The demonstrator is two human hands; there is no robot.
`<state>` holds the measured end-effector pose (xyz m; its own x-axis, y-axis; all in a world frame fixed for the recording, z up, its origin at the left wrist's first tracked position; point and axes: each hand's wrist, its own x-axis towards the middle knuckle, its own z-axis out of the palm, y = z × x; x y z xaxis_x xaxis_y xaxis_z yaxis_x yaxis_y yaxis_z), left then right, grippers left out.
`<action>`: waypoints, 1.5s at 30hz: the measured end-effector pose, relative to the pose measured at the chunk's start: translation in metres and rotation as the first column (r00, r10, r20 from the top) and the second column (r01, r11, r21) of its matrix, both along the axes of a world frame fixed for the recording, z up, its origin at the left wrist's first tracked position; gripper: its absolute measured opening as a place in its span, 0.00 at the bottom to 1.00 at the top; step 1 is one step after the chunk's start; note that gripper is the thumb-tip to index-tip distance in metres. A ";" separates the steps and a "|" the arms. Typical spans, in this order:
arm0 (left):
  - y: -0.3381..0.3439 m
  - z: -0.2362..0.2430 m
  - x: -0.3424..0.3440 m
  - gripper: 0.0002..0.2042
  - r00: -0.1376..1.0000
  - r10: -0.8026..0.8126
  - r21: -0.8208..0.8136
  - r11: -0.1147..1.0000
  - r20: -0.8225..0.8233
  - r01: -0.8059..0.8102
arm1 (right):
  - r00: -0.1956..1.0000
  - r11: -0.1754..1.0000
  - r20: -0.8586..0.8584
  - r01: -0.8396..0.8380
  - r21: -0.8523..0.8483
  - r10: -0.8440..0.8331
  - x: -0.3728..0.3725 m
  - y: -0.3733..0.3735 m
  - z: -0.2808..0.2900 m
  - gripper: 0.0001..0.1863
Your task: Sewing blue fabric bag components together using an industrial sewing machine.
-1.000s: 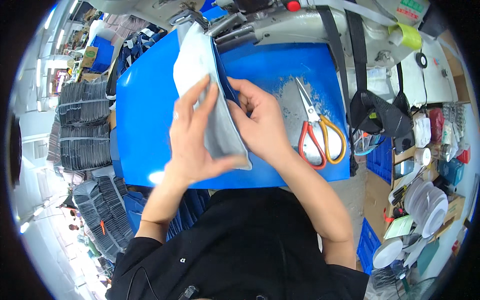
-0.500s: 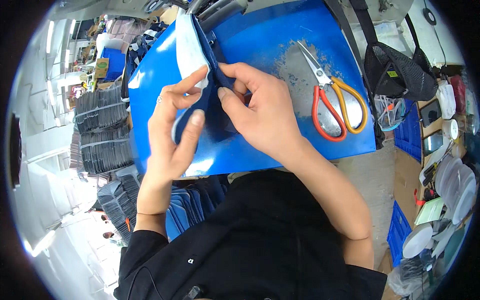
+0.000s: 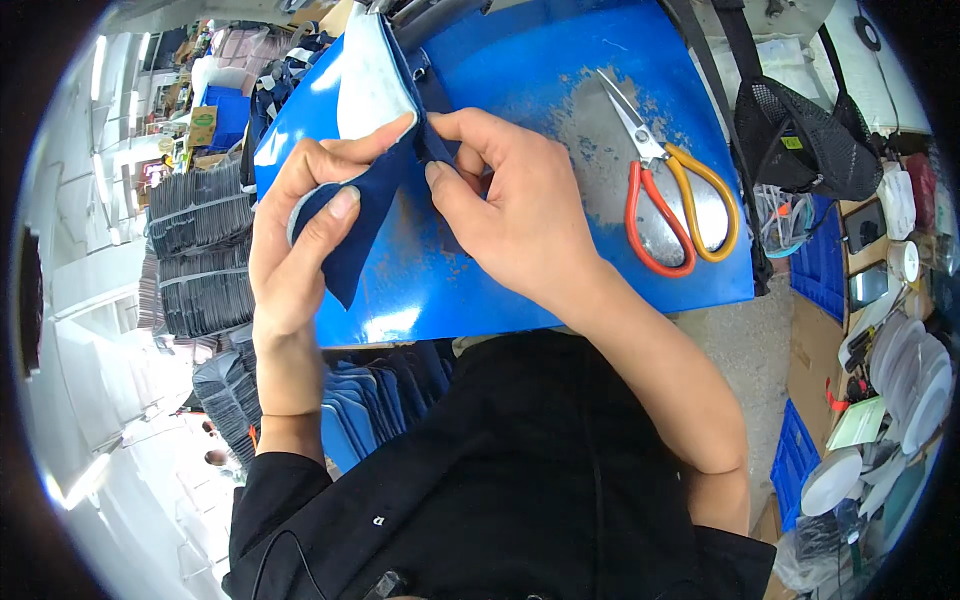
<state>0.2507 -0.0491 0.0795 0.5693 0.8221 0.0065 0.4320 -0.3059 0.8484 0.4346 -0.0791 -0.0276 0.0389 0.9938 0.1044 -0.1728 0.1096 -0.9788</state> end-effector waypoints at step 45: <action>0.134 0.010 -0.048 0.12 0.984 0.151 -0.299 0.947 0.095 -0.117 | 0.978 0.995 -0.209 0.019 0.100 0.002 -0.023 0.102 0.002 0.15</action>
